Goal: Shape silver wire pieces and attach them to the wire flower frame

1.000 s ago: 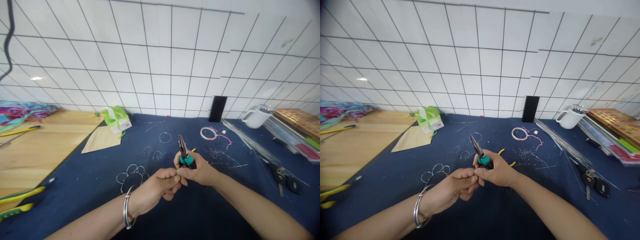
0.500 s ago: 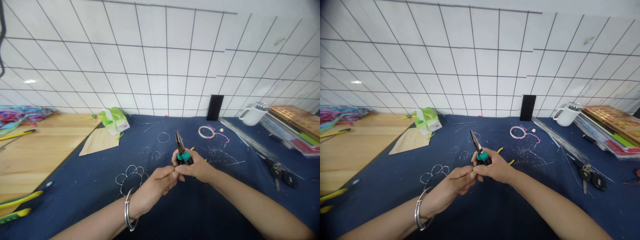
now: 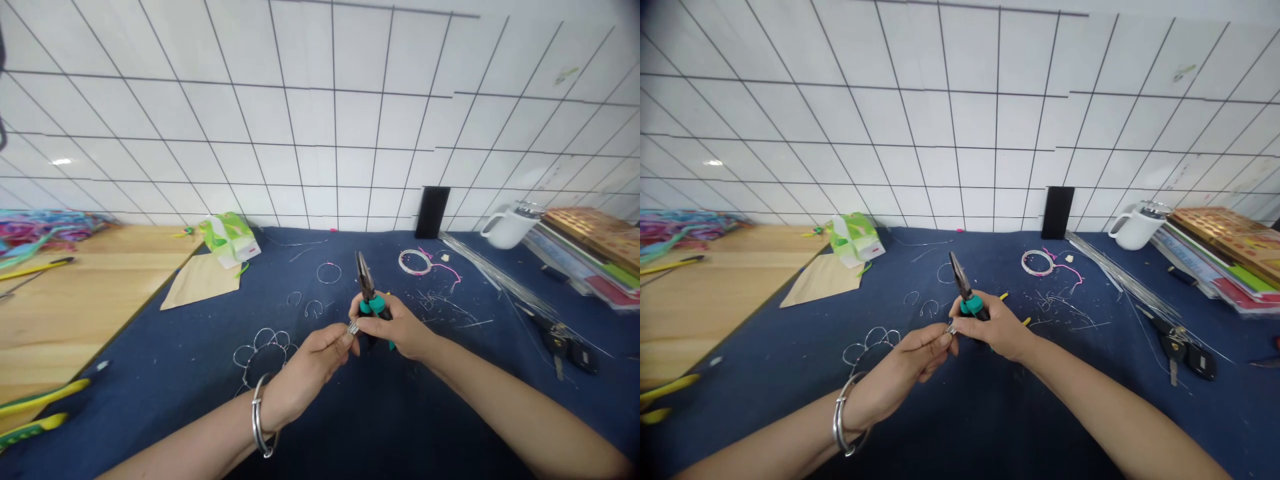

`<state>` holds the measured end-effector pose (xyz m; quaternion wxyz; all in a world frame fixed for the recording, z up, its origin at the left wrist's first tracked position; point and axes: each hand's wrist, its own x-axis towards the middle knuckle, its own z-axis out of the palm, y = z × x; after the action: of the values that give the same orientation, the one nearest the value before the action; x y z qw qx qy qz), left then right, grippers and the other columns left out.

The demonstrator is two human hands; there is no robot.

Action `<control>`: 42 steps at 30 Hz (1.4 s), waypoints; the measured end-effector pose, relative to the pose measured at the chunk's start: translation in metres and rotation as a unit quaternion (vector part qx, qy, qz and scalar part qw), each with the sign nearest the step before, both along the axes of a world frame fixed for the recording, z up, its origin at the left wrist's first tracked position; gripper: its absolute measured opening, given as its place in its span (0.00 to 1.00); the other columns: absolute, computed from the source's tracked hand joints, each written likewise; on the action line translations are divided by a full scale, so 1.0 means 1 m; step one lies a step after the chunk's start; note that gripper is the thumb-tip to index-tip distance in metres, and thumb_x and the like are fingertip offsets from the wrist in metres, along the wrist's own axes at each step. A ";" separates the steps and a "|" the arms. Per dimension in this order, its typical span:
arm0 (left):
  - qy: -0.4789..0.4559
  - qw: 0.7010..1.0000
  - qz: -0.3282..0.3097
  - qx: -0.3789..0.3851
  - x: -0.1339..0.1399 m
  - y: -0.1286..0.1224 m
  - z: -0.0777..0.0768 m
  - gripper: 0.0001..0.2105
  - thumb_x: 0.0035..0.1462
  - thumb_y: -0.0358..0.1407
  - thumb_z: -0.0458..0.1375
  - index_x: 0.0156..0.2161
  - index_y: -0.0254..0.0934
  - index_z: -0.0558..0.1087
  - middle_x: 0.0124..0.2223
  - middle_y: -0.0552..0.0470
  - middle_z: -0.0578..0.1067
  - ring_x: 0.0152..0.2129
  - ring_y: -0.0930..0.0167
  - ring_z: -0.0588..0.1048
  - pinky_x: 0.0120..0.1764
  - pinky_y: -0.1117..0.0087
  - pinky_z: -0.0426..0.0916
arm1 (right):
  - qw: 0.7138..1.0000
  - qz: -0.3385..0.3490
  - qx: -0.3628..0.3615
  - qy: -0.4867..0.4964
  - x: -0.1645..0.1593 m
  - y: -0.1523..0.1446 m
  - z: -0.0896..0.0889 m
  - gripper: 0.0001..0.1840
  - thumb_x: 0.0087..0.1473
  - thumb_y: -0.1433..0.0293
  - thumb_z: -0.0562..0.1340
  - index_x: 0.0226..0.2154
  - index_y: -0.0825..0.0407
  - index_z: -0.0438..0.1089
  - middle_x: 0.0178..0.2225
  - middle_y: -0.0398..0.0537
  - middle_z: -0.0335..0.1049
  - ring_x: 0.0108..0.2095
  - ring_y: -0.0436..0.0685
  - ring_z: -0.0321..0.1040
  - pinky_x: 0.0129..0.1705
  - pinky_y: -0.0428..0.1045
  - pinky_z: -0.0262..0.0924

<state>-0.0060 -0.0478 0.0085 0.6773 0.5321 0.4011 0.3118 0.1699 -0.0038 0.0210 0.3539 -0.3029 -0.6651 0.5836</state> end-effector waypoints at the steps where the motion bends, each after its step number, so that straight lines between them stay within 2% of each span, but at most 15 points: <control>1: -0.001 1.000 0.009 -0.002 -0.001 0.001 -0.001 0.14 0.60 0.44 0.47 0.32 0.34 0.66 0.20 0.60 0.50 0.17 0.78 0.49 0.20 0.73 0.42 | 1.000 -0.011 0.008 -0.014 0.001 0.001 0.002 0.10 0.51 0.64 0.60 0.34 0.52 0.63 0.29 0.42 0.62 0.29 0.50 0.60 0.34 0.48 0.56; 5: -0.004 0.999 0.044 0.009 -0.006 0.006 0.001 0.13 0.60 0.44 0.47 0.35 0.36 0.66 0.22 0.59 0.52 0.18 0.77 0.49 0.20 0.74 0.43 | 0.982 -0.052 0.077 -0.164 0.009 0.006 0.008 0.14 0.51 0.64 0.59 0.41 0.50 0.61 0.35 0.44 0.64 0.31 0.51 0.61 0.35 0.49 0.57; 9: -0.011 0.996 0.075 0.038 -0.009 0.010 0.006 0.11 0.60 0.43 0.47 0.37 0.37 0.65 0.23 0.59 0.53 0.19 0.77 0.50 0.21 0.74 0.45 | 0.927 -0.089 0.196 -0.308 0.013 0.010 0.005 0.17 0.49 0.66 0.60 0.43 0.50 0.61 0.39 0.48 0.63 0.39 0.56 0.61 0.41 0.53 0.56; 11: -0.017 0.995 0.092 0.048 -0.010 0.012 0.008 0.11 0.60 0.42 0.47 0.38 0.37 0.65 0.23 0.59 0.53 0.19 0.77 0.50 0.21 0.74 0.46 | 0.911 -0.095 0.222 -0.334 0.012 0.011 0.002 0.18 0.49 0.67 0.59 0.45 0.51 0.60 0.41 0.49 0.63 0.40 0.57 0.61 0.42 0.53 0.56; 16: -0.042 0.988 0.134 0.068 -0.012 0.018 0.007 0.09 0.60 0.40 0.47 0.41 0.38 0.65 0.23 0.59 0.53 0.19 0.77 0.51 0.22 0.75 0.47 | 0.898 -0.095 0.251 -0.349 0.007 0.012 -0.003 0.18 0.50 0.68 0.58 0.45 0.51 0.59 0.39 0.49 0.62 0.41 0.57 0.60 0.43 0.53 0.55; 22: -0.049 0.985 0.138 0.086 -0.012 0.021 0.005 0.08 0.60 0.39 0.49 0.37 0.37 0.65 0.24 0.59 0.55 0.20 0.77 0.51 0.23 0.76 0.49 | 0.892 -0.091 0.265 -0.356 0.004 0.009 -0.002 0.17 0.49 0.69 0.59 0.43 0.51 0.60 0.40 0.49 0.62 0.41 0.57 0.59 0.43 0.53 0.55; 27: -0.037 0.983 0.145 0.104 -0.012 0.020 0.005 0.10 0.59 0.39 0.49 0.42 0.37 0.66 0.24 0.59 0.56 0.20 0.77 0.52 0.23 0.75 0.49 | 0.878 -0.110 0.283 -0.369 0.003 0.008 0.000 0.17 0.49 0.70 0.58 0.44 0.52 0.59 0.41 0.52 0.61 0.42 0.59 0.58 0.45 0.55 0.54; 33: -0.046 0.983 0.151 0.099 -0.012 0.020 0.005 0.10 0.59 0.40 0.50 0.41 0.37 0.65 0.24 0.59 0.55 0.19 0.77 0.51 0.23 0.75 0.49 | 0.891 -0.083 0.267 -0.357 0.004 0.006 -0.002 0.19 0.49 0.73 0.58 0.45 0.51 0.58 0.44 0.52 0.60 0.45 0.60 0.57 0.47 0.56 0.53; 37: -0.035 0.983 0.149 0.105 -0.012 0.021 0.006 0.09 0.58 0.40 0.50 0.39 0.37 0.66 0.24 0.58 0.56 0.20 0.77 0.52 0.24 0.75 0.51 | 0.905 -0.068 0.232 -0.350 0.004 0.005 -0.002 0.20 0.48 0.73 0.58 0.46 0.51 0.58 0.43 0.51 0.61 0.44 0.58 0.58 0.47 0.55 0.53; 42: -0.018 0.988 0.123 0.093 -0.013 0.022 0.006 0.13 0.59 0.40 0.49 0.46 0.38 0.65 0.23 0.59 0.55 0.19 0.77 0.52 0.23 0.75 0.50 | 0.922 -0.046 0.154 -0.353 0.004 0.004 0.003 0.20 0.50 0.69 0.58 0.46 0.50 0.58 0.42 0.48 0.63 0.41 0.57 0.61 0.42 0.52 0.56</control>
<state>-0.0192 -0.0263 0.0145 0.5884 0.5337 0.4208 0.4381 0.1742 0.0003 0.0242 0.1649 -0.4610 -0.8139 0.3129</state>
